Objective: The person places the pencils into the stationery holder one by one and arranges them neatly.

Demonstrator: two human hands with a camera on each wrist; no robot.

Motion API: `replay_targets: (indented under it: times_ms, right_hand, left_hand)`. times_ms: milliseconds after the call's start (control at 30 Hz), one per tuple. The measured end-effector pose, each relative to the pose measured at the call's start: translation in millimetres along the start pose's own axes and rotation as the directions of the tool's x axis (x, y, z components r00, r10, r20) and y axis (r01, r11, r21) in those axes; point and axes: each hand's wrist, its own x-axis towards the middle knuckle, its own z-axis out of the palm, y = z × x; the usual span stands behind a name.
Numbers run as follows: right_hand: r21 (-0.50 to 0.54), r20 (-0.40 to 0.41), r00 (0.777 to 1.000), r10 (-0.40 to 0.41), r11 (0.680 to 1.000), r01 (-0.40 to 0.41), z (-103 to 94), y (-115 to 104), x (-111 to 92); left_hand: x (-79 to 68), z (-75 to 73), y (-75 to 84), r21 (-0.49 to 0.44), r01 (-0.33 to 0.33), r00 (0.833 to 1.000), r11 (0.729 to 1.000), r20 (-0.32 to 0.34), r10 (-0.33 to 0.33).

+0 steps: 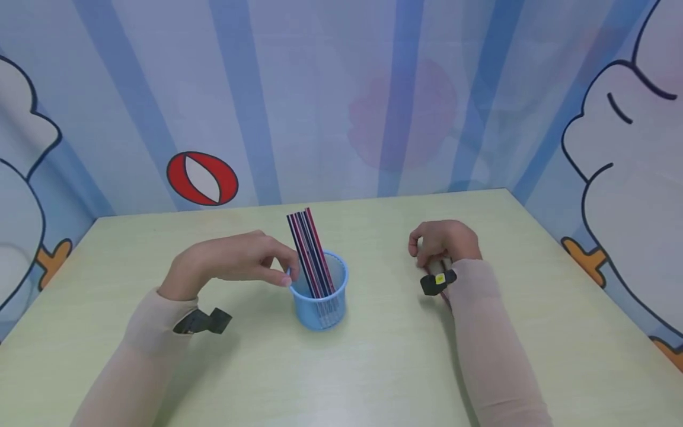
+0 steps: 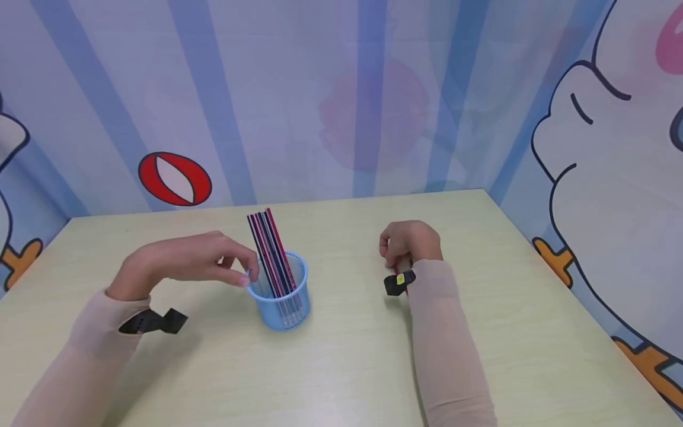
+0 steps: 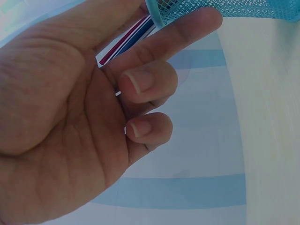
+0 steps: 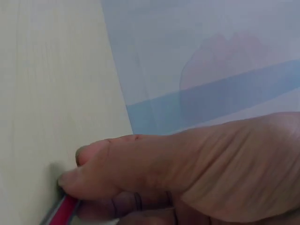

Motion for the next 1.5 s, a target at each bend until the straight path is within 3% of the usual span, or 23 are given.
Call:
replay_targets:
  times_ms: [133,267,367,500,667,900,1133,1233,1333,1500]
  right_hand:
    - [-0.04,0.07,0.992,-0.106,0.993,0.109,-1.5,-3.2,7.0]
    - [0.035,0.154,0.962,-0.225,0.974,0.222,-6.7,-10.0,7.6]
    - [0.054,0.136,0.942,-0.307,0.952,0.303,-10.6,-17.0,1.3]
    - [0.056,0.033,0.902,-0.43,0.902,0.428,-14.9,-24.1,-11.5]
    - [0.093,-0.078,0.819,-0.568,0.814,0.574,-21.9,-29.6,-27.8]
    - [0.192,-0.219,0.697,-0.683,0.67,0.717,-28.3,-35.6,-45.7]
    - [0.25,-0.407,0.52,-0.751,0.456,0.854,-33.2,-43.7,-58.9]
    - [0.274,-0.473,0.459,-0.752,0.37,0.888,-33.8,-46.1,-63.2]
    - [0.283,-0.541,0.424,-0.726,0.318,0.905,-33.5,-48.2,-67.0]
    - [0.283,-0.598,0.408,-0.69,0.295,0.913,-30.0,-52.4,-68.6]
  left_hand:
    - [-1.1,1.1,-0.4,-0.007,-0.002,1.0,1.0,0.001,0.002]
    - [-2.3,1.3,-0.1,-0.008,-0.003,1.0,1.0,0.0,0.003]
    - [-2.8,0.5,0.4,-0.008,-0.012,1.0,1.0,-0.001,0.012]
    - [-2.4,0.2,0.7,-0.004,-0.022,1.0,1.0,-0.001,0.022]
    - [-1.2,0.0,-0.1,0.0,-0.027,1.0,1.0,-0.005,0.027]
    - [-0.7,-0.5,0.5,0.002,-0.017,1.0,1.0,-0.001,0.017]
    - [-1.2,-0.6,1.9,0.003,-0.002,1.0,1.0,-0.006,0.002]
    - [-1.1,0.0,1.5,0.007,0.002,1.0,1.0,-0.008,-0.002]
    - [-0.7,0.4,0.7,0.007,0.001,1.0,1.0,-0.008,-0.001]
    - [-0.4,1.7,0.0,-0.004,-0.004,1.0,1.0,-0.008,0.004]
